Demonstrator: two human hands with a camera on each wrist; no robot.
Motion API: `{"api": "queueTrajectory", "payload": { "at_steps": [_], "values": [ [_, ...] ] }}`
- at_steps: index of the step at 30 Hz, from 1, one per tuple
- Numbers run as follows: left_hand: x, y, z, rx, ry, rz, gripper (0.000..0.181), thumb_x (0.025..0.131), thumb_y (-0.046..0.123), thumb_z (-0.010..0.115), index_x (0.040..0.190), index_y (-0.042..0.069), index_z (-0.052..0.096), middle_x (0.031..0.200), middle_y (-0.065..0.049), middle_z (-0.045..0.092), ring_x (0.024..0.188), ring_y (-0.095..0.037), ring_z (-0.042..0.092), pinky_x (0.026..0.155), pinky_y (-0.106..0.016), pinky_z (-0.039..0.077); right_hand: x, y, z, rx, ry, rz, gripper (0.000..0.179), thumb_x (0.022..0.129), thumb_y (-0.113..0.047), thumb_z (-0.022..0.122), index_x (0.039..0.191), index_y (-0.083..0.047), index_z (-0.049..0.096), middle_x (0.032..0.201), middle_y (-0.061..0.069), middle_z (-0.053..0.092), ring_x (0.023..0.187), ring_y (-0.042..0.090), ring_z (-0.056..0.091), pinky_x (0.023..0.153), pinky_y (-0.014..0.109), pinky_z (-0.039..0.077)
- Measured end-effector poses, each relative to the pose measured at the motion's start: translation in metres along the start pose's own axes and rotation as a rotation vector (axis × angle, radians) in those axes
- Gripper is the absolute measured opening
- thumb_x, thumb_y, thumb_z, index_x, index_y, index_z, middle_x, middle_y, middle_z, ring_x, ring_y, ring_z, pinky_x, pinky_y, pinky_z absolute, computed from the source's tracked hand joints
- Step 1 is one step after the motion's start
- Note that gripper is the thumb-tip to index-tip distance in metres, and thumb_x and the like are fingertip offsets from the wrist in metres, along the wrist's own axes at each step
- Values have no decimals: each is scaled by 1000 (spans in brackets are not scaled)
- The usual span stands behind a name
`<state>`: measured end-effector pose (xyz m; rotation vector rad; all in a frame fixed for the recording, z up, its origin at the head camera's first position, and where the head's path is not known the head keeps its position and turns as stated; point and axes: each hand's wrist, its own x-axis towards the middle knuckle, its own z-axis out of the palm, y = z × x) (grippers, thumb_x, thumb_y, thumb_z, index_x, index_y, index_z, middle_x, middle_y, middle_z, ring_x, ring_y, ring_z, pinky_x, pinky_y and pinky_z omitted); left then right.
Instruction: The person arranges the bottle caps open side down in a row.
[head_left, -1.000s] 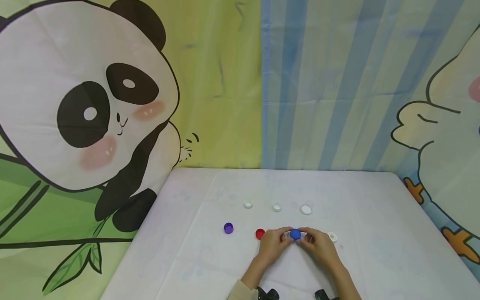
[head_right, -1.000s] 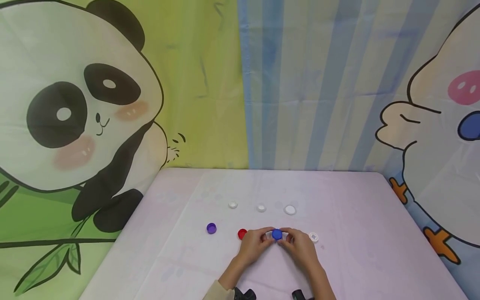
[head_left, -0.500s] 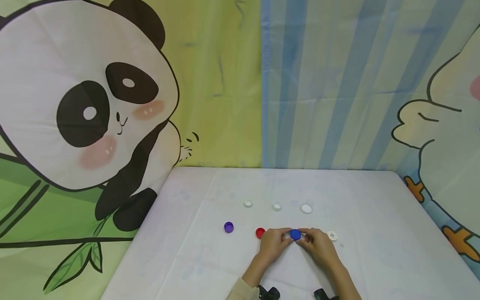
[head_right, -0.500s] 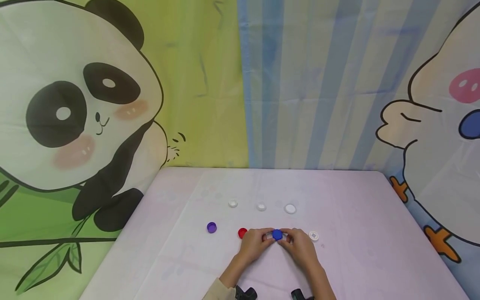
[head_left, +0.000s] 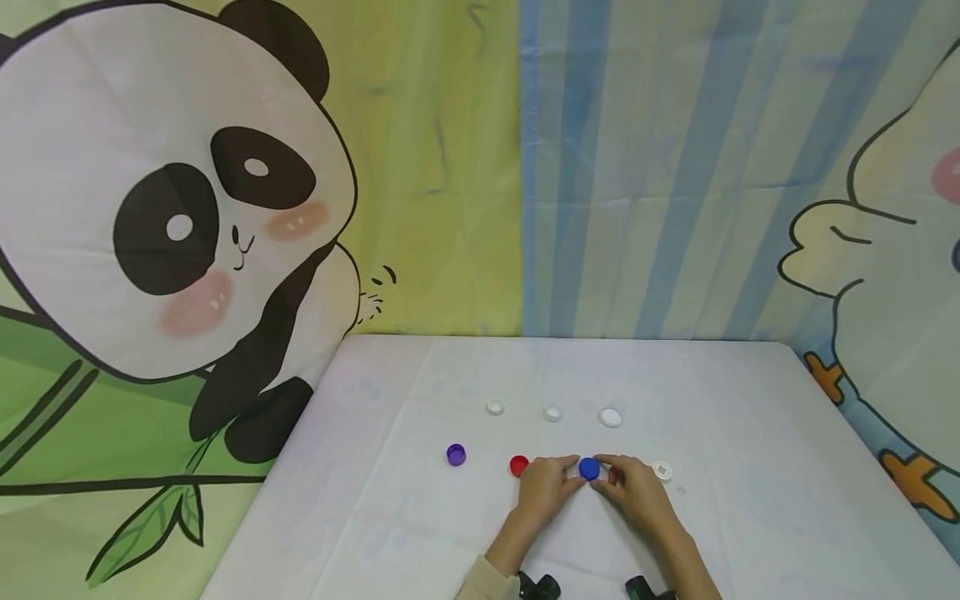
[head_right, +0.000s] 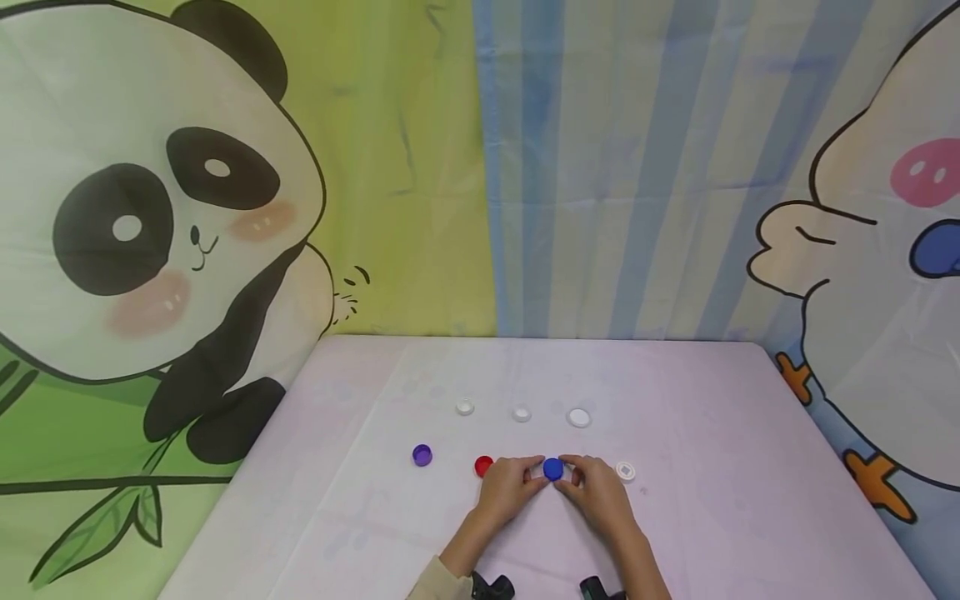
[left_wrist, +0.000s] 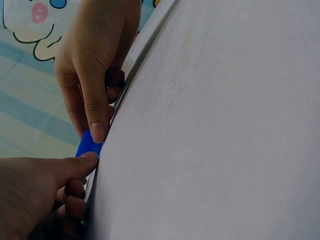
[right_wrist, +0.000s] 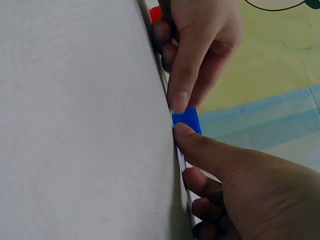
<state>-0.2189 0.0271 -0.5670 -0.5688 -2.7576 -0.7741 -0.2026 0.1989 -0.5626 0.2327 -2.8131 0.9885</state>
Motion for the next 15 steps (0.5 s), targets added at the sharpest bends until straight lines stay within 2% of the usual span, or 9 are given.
{"api": "queueTrajectory", "payload": {
  "at_steps": [4, 8, 10, 11, 13, 15],
  "values": [
    [-4, -2, -13, -24, -3, -27, 38, 74, 33, 72, 109, 18, 67, 47, 13, 42, 43, 1, 32, 43, -13, 28, 0, -1, -3, 46, -7, -1, 60, 67, -28, 78, 119, -10, 57, 69, -8, 49, 58, 6, 38, 54, 23, 33],
    [-8, -9, -39, -99, 87, -13, 35, 75, 28, 72, 108, 17, 67, 50, 14, 44, 45, 4, 34, 45, -13, 30, 0, -6, -9, 75, 71, -86, 80, 63, -27, 80, 130, -5, 42, 79, -1, 53, 66, 10, 39, 59, 26, 34],
    [-10, -16, -53, -129, 134, -8, 33, 75, 27, 72, 106, 16, 67, 52, 13, 46, 46, 4, 34, 45, -13, 30, 2, -13, -12, 95, 101, -117, 83, 64, -30, 80, 132, -7, 39, 85, 2, 54, 71, 13, 40, 61, 27, 35],
    [-11, -21, -59, -152, 138, -19, 34, 75, 26, 71, 107, 15, 66, 52, 13, 47, 46, 4, 34, 44, -14, 30, 3, -17, -12, 115, 107, -130, 81, 65, -31, 79, 132, -8, 39, 86, 3, 55, 72, 14, 41, 61, 27, 35],
    [-13, -31, -68, -188, 119, -57, 37, 76, 26, 71, 109, 14, 65, 53, 12, 47, 46, 4, 35, 44, -14, 30, 6, -26, -12, 154, 96, -132, 76, 68, -35, 77, 131, -13, 40, 88, 2, 56, 74, 17, 44, 63, 28, 36],
    [-17, -41, -75, -245, 45, -115, 42, 76, 26, 71, 115, 12, 61, 56, 11, 49, 44, 3, 38, 42, -16, 33, 9, -38, -8, 200, 86, -126, 69, 71, -37, 74, 129, -15, 44, 87, 2, 56, 73, 17, 46, 61, 26, 38]
  ]
}}
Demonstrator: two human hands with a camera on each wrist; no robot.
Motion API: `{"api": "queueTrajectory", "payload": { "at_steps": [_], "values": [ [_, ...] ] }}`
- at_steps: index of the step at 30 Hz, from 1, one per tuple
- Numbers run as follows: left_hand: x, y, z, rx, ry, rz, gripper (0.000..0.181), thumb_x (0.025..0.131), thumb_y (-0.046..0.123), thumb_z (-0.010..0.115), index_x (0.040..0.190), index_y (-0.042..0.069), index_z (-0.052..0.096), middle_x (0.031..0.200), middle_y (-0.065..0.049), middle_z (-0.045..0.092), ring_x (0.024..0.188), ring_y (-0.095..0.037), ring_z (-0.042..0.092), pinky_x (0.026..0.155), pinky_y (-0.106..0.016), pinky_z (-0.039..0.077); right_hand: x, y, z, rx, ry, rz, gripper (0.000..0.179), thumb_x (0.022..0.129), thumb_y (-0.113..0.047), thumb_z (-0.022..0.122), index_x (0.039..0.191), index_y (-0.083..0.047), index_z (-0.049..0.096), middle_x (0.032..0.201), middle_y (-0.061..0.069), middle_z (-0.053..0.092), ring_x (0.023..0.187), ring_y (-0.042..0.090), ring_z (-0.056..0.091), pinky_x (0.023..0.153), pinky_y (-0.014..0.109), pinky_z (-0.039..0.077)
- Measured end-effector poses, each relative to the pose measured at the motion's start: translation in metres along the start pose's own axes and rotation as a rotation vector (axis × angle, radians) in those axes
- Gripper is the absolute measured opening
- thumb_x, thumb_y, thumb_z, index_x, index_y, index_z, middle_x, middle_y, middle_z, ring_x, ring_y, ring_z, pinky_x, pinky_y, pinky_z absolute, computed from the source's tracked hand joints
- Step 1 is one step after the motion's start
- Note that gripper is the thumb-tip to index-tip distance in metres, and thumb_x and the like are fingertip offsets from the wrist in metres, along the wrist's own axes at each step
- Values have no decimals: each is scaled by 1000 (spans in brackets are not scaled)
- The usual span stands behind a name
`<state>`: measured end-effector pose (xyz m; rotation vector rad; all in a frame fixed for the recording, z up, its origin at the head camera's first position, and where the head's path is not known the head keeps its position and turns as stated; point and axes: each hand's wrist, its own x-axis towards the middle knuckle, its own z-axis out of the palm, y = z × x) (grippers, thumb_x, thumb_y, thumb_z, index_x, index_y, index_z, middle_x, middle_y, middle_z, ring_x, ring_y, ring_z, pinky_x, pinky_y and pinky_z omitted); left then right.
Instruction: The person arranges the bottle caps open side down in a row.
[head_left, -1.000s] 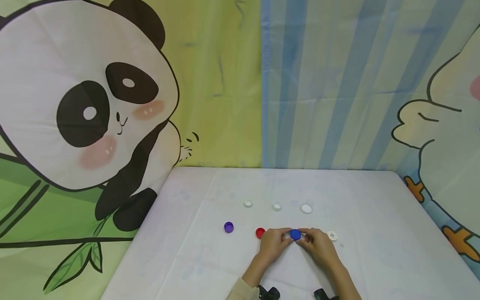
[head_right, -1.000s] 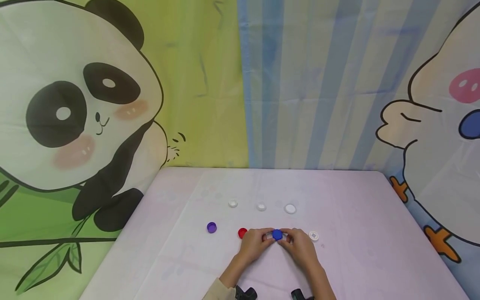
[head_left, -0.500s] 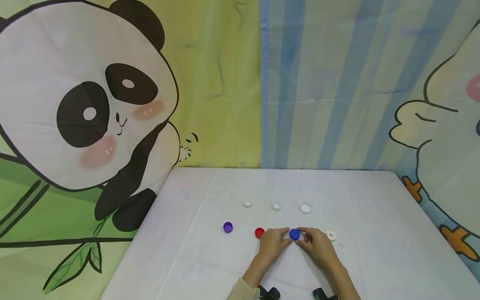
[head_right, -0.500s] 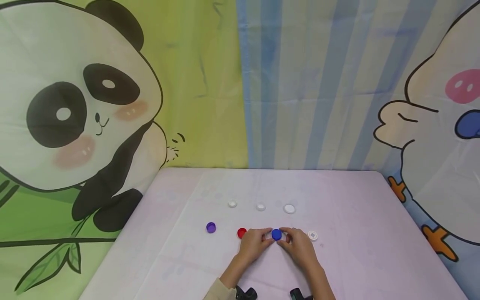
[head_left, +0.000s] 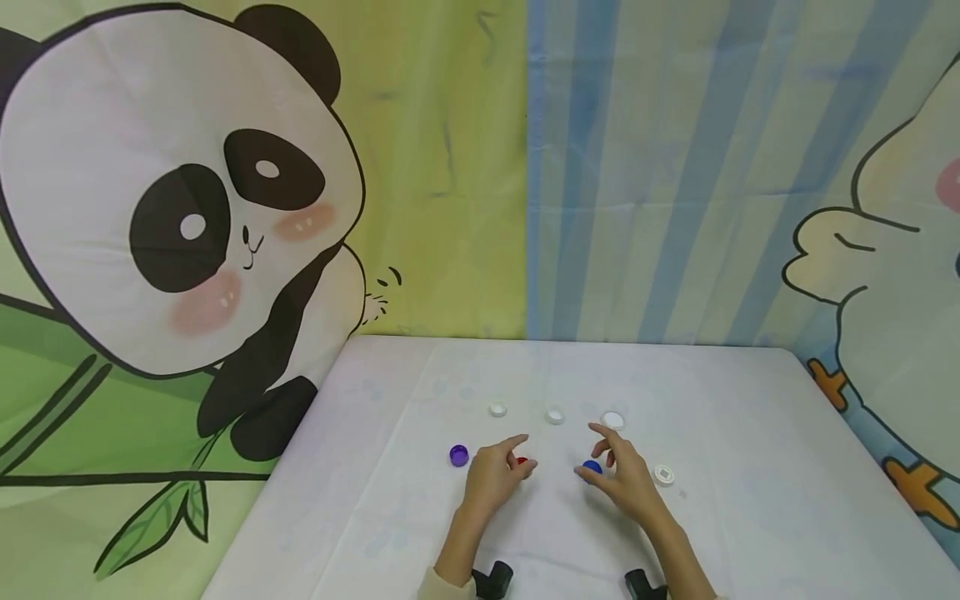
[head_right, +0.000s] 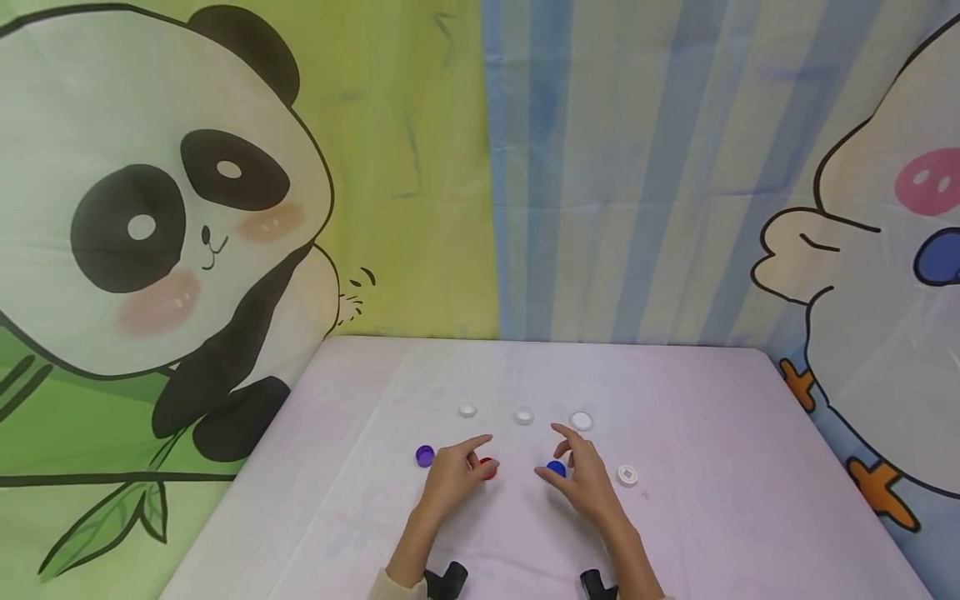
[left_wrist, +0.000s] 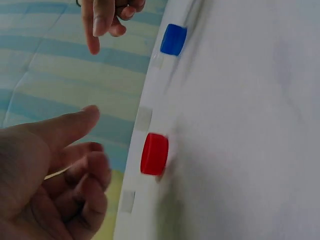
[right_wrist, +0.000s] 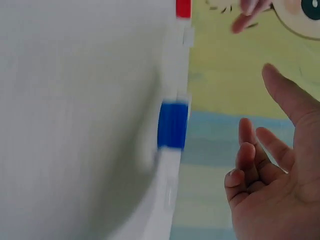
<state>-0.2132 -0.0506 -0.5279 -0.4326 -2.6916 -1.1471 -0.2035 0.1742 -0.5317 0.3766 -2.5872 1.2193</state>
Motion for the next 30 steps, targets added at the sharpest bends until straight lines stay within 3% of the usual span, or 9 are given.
{"api": "queueTrajectory", "payload": {
  "at_steps": [5, 11, 17, 23, 30],
  "values": [
    [-10, -18, -7, -117, -135, -124, 51, 77, 20, 71, 123, 7, 54, 58, 6, 52, 38, -3, 46, 39, -21, 39, 1, -22, 29, 47, 26, 24, 48, 75, -28, 72, 117, -11, 55, 73, -8, 55, 58, 7, 46, 51, 19, 39],
    [-13, -33, 2, -88, -96, -99, 42, 76, 14, 71, 116, 8, 60, 54, 7, 51, 39, 0, 43, 42, -18, 37, 2, -37, 59, 119, -24, 96, 36, 76, -16, 71, 109, -7, 60, 67, -9, 54, 56, 5, 48, 50, 19, 41],
    [-12, -40, 6, -73, -70, -63, 37, 78, 13, 69, 114, 10, 62, 52, 6, 53, 36, 2, 40, 41, -18, 34, 2, -27, 81, 112, -35, 97, 30, 75, -12, 71, 104, -9, 64, 64, -10, 54, 54, 1, 46, 49, 18, 40],
    [-13, -41, 8, -40, -69, -52, 33, 79, 15, 68, 111, 13, 64, 52, 8, 51, 34, 3, 39, 38, -18, 33, 1, -20, 89, 104, 14, 59, 27, 72, -8, 72, 99, -8, 66, 60, -10, 51, 51, 1, 43, 47, 18, 38],
    [-12, -41, 9, -19, -51, -51, 34, 78, 17, 69, 111, 10, 64, 53, 10, 49, 34, 4, 38, 37, -18, 33, 3, -20, 91, 48, 6, 38, 29, 72, -9, 73, 100, -7, 66, 62, -9, 50, 53, 1, 41, 47, 18, 37]
  ]
}}
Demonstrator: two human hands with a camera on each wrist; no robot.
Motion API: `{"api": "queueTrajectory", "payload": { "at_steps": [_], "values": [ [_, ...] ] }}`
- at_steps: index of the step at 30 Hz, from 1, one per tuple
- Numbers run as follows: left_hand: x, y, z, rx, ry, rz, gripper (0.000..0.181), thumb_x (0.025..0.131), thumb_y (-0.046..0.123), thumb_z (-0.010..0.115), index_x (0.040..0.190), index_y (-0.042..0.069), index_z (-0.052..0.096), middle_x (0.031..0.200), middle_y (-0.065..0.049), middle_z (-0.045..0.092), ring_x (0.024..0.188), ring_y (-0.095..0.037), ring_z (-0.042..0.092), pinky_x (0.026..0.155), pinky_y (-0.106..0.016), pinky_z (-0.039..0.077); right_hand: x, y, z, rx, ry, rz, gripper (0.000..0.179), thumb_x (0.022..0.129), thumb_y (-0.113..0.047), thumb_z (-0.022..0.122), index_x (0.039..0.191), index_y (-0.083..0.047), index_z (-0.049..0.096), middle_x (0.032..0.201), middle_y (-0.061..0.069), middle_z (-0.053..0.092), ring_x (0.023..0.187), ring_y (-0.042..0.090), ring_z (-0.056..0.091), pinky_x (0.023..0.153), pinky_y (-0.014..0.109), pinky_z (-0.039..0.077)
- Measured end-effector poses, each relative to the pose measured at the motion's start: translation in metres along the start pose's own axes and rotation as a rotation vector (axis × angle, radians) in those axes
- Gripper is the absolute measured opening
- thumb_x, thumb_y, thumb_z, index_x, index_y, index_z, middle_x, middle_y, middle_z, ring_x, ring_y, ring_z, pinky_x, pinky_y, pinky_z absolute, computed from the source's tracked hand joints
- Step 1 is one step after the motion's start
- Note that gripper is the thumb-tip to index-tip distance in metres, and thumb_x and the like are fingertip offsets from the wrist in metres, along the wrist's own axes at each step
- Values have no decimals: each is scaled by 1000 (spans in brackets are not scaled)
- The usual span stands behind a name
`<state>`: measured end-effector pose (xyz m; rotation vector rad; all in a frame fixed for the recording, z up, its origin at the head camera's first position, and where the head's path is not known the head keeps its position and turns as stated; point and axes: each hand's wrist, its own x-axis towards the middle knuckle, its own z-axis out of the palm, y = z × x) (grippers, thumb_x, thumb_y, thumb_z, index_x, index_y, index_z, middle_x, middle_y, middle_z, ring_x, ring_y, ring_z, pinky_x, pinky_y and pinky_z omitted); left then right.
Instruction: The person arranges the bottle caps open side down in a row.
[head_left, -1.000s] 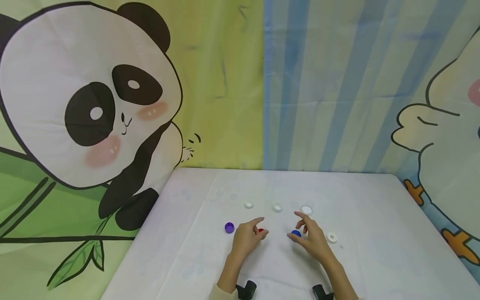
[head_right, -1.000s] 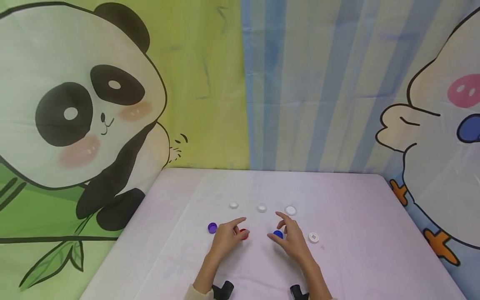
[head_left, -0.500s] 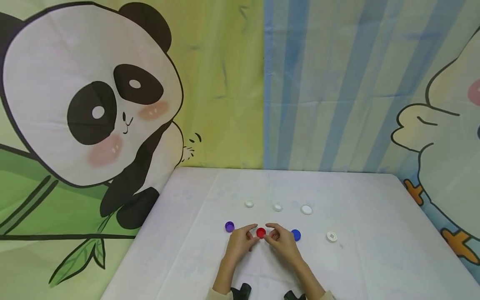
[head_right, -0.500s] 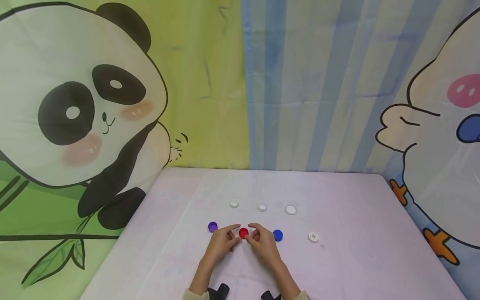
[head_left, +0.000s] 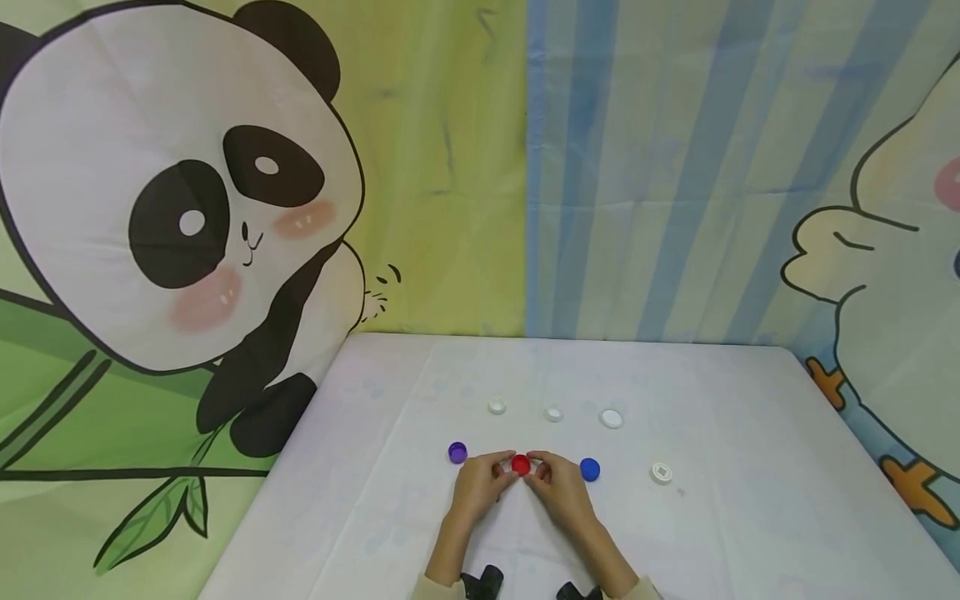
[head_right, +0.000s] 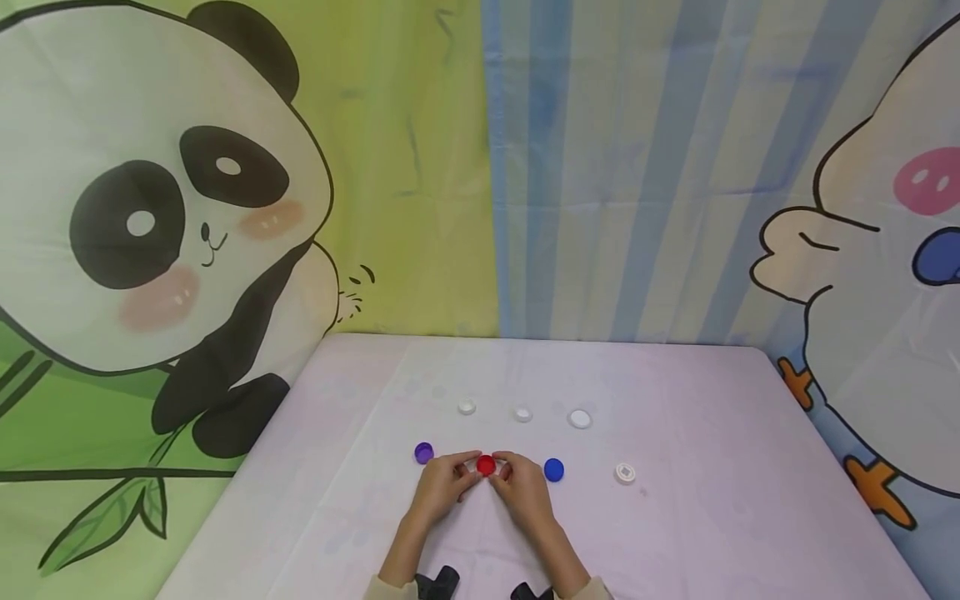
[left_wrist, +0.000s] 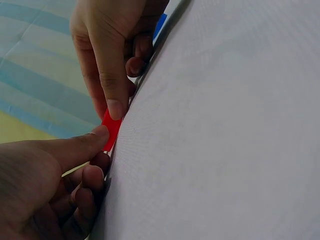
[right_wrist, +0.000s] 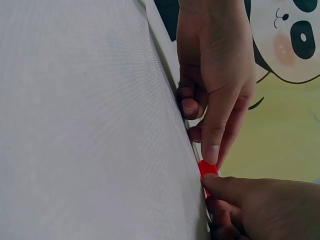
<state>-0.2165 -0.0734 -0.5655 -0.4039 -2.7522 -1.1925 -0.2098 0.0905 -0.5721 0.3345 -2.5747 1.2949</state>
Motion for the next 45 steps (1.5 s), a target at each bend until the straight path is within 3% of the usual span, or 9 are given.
{"api": "queueTrajectory", "payload": {
  "at_steps": [10, 17, 21, 28, 33, 36, 39, 45],
  "values": [
    [0, -1, 0, -48, 7, 32, 30, 78, 18, 69, 107, 13, 66, 57, 6, 53, 34, 5, 39, 34, -18, 32, 1, 0, -1, 5, -19, 15, 28, 72, -11, 74, 99, -9, 66, 62, -9, 50, 52, 2, 42, 47, 18, 37],
    [2, 0, -3, -213, -23, 39, 30, 81, 21, 66, 110, 16, 64, 68, 2, 57, 40, -1, 46, 37, -19, 39, 1, -3, -11, 100, -6, 7, 28, 73, -14, 74, 99, -13, 66, 62, -9, 52, 52, 2, 44, 47, 19, 39],
    [3, 7, -8, -279, -15, 69, 32, 81, 28, 64, 112, 20, 63, 72, 3, 56, 45, -3, 49, 38, -19, 41, 2, -9, -23, 111, 34, -74, 27, 73, -15, 74, 99, -15, 65, 63, -11, 52, 52, 0, 42, 46, 18, 38],
    [5, 27, -20, -300, 14, 188, 32, 81, 34, 63, 111, 24, 63, 72, 4, 56, 47, -1, 47, 43, -19, 42, 0, -22, -48, 64, 152, -311, 33, 70, -17, 76, 101, -14, 65, 66, -13, 49, 54, -1, 39, 45, 14, 33],
    [3, 46, -29, -345, -10, 219, 31, 79, 31, 65, 109, 24, 64, 71, 5, 56, 47, -4, 49, 44, -20, 43, -5, -33, -69, 57, 145, -340, 33, 72, -22, 75, 103, -17, 65, 69, -12, 50, 57, 2, 42, 48, 15, 36],
    [-1, 63, -39, -372, -23, 260, 29, 80, 24, 66, 108, 17, 64, 71, 2, 56, 47, -9, 50, 45, -21, 43, -7, -40, -80, 69, 139, -366, 33, 72, -20, 75, 104, -15, 65, 69, -10, 52, 58, 6, 42, 49, 15, 36],
    [-2, 71, -44, -368, -22, 328, 29, 81, 23, 64, 109, 14, 64, 71, 1, 56, 48, -5, 50, 45, -19, 44, -9, -46, -89, 79, 144, -395, 35, 71, -17, 76, 105, -14, 65, 70, -10, 52, 58, 7, 42, 52, 12, 36],
    [-2, 75, -43, -387, -21, 379, 29, 82, 28, 63, 110, 18, 64, 70, 4, 56, 49, -1, 49, 46, -20, 45, -11, -51, -98, 83, 175, -463, 40, 68, -12, 78, 105, -18, 64, 70, -14, 50, 60, 6, 43, 52, 16, 38]
  ]
}}
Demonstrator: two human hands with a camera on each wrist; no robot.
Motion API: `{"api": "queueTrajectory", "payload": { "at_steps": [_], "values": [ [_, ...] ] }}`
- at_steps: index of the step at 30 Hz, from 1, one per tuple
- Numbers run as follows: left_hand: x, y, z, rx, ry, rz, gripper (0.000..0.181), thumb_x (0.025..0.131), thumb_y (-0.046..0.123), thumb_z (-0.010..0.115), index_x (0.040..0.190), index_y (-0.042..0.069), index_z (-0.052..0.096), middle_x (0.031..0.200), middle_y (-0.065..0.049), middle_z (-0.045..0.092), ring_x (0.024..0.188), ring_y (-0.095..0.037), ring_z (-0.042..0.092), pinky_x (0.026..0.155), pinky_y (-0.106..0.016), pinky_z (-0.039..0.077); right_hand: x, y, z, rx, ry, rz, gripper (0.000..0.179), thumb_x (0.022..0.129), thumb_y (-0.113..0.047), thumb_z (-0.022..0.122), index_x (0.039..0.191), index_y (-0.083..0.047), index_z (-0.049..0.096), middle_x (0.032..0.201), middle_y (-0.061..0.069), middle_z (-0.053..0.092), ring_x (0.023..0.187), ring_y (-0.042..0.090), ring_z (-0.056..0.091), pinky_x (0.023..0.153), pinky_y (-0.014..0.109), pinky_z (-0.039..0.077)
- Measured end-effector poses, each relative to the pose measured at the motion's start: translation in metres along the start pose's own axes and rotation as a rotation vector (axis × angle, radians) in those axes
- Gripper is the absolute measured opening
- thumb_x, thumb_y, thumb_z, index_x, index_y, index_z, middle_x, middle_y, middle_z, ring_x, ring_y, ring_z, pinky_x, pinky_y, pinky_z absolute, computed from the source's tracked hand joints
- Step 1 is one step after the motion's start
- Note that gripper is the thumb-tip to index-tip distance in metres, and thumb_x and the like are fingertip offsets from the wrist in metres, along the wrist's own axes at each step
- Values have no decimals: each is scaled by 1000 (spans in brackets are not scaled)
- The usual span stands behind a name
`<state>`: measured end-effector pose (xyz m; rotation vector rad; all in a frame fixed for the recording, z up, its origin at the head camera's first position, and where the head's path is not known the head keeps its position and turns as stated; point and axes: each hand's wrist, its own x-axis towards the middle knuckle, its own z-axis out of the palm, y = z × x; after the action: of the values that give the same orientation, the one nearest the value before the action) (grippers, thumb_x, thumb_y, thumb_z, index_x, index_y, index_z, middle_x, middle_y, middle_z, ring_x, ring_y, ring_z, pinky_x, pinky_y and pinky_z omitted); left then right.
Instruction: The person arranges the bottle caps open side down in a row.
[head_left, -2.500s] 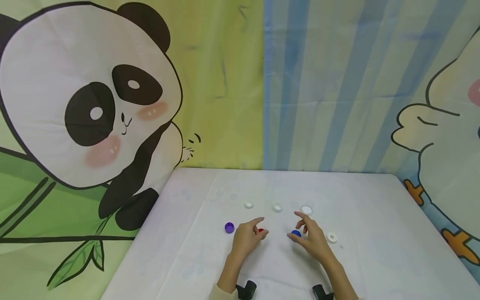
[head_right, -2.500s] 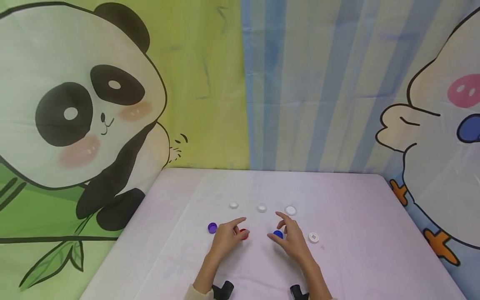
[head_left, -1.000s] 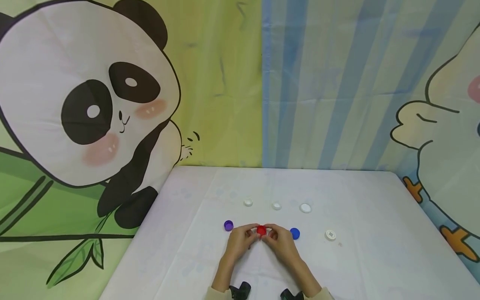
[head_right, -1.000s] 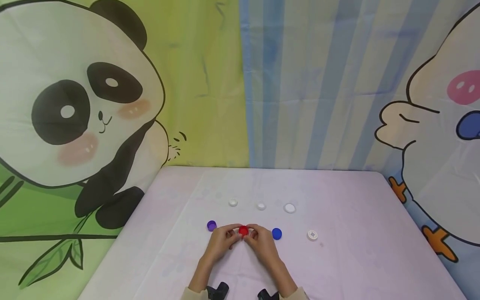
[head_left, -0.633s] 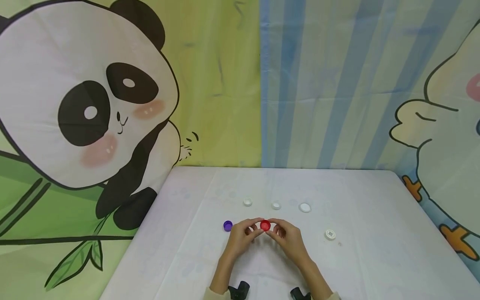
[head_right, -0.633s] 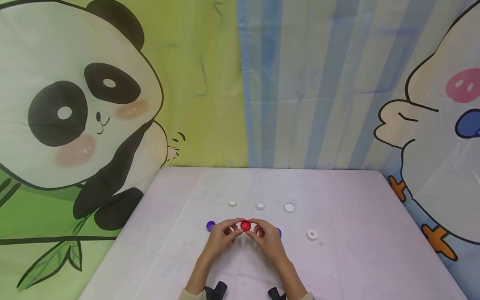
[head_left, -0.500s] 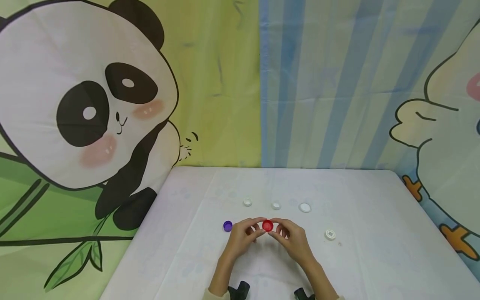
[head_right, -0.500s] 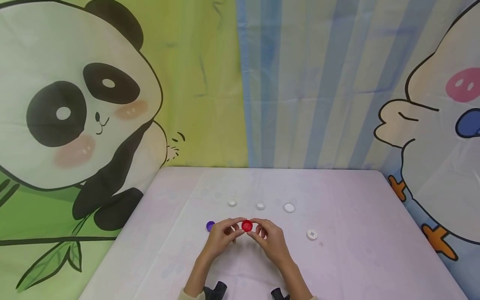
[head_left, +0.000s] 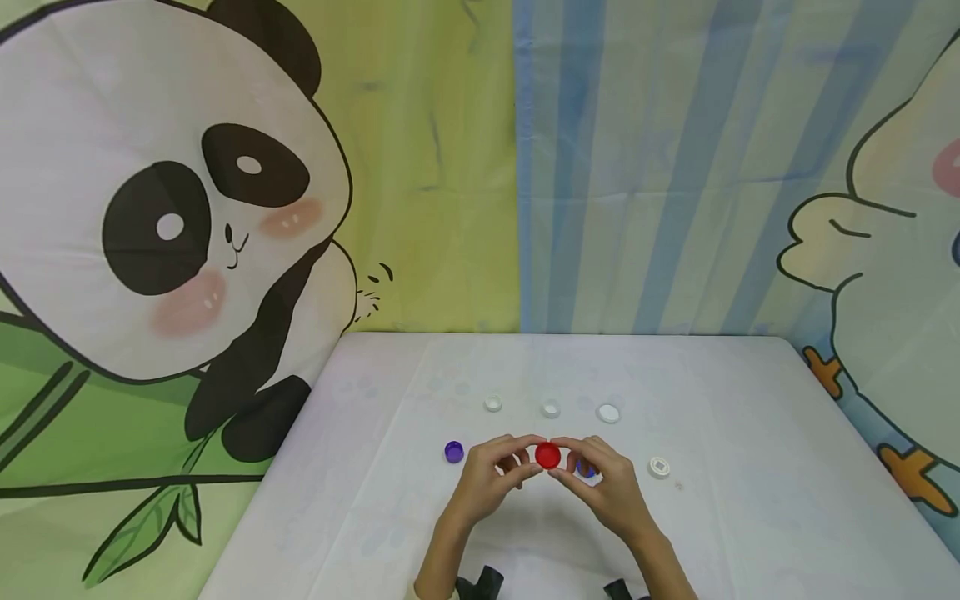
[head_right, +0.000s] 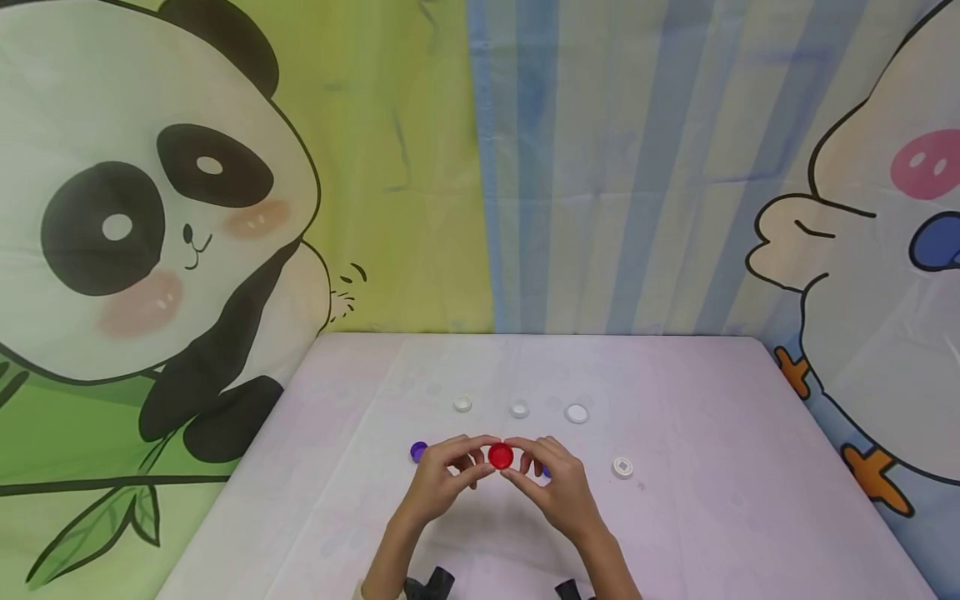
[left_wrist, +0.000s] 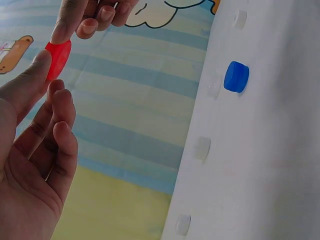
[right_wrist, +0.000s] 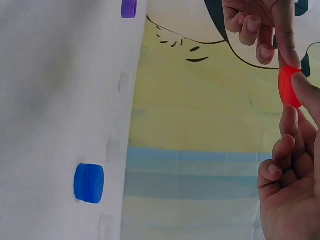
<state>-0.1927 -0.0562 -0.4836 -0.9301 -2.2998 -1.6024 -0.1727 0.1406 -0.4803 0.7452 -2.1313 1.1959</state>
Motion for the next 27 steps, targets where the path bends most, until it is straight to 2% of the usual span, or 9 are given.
{"api": "queueTrajectory", "payload": {
  "at_steps": [7, 12, 14, 16, 22, 27],
  "values": [
    [1, 13, 0, -26, -2, -16, 27, 82, 22, 65, 108, 15, 64, 69, 1, 56, 48, -3, 49, 44, -20, 44, 1, -3, -5, 9, 15, -61, 42, 65, -10, 79, 104, -17, 64, 68, -12, 49, 63, 6, 42, 53, 18, 38],
    [1, 29, -3, -82, -15, -18, 28, 82, 13, 65, 109, 8, 63, 69, -5, 57, 47, -8, 50, 44, -22, 45, 0, -1, -5, -2, 32, -86, 42, 64, -11, 80, 103, -16, 65, 67, -11, 50, 66, 1, 41, 54, 17, 38],
    [2, 32, -4, -119, -29, -38, 29, 82, 12, 65, 110, 6, 63, 70, -6, 57, 48, -9, 51, 44, -23, 45, 0, 0, -6, -9, 38, -98, 43, 63, -10, 80, 102, -15, 65, 67, -10, 50, 66, 1, 40, 55, 17, 37],
    [1, 31, -4, -158, -43, -94, 29, 83, 15, 64, 111, 8, 62, 72, -7, 58, 48, -9, 52, 45, -23, 44, 1, -1, -6, -15, 44, -107, 43, 61, -9, 81, 101, -13, 65, 66, -9, 50, 67, 0, 40, 56, 13, 36],
    [0, 20, -3, -364, -71, -373, 24, 85, 26, 61, 105, 14, 66, 71, -5, 57, 48, -9, 52, 47, -23, 43, 9, -18, -11, 2, 57, -135, 41, 57, -2, 81, 95, -7, 66, 63, -5, 50, 65, 1, 40, 60, 5, 32],
    [0, 18, -3, -437, -80, -487, 27, 83, 32, 62, 97, 10, 68, 64, -3, 54, 46, -10, 49, 47, -20, 41, 9, -18, -10, 1, 52, -149, 41, 57, -4, 81, 95, -7, 66, 64, -6, 49, 66, 1, 39, 61, 4, 31]
  ]
}}
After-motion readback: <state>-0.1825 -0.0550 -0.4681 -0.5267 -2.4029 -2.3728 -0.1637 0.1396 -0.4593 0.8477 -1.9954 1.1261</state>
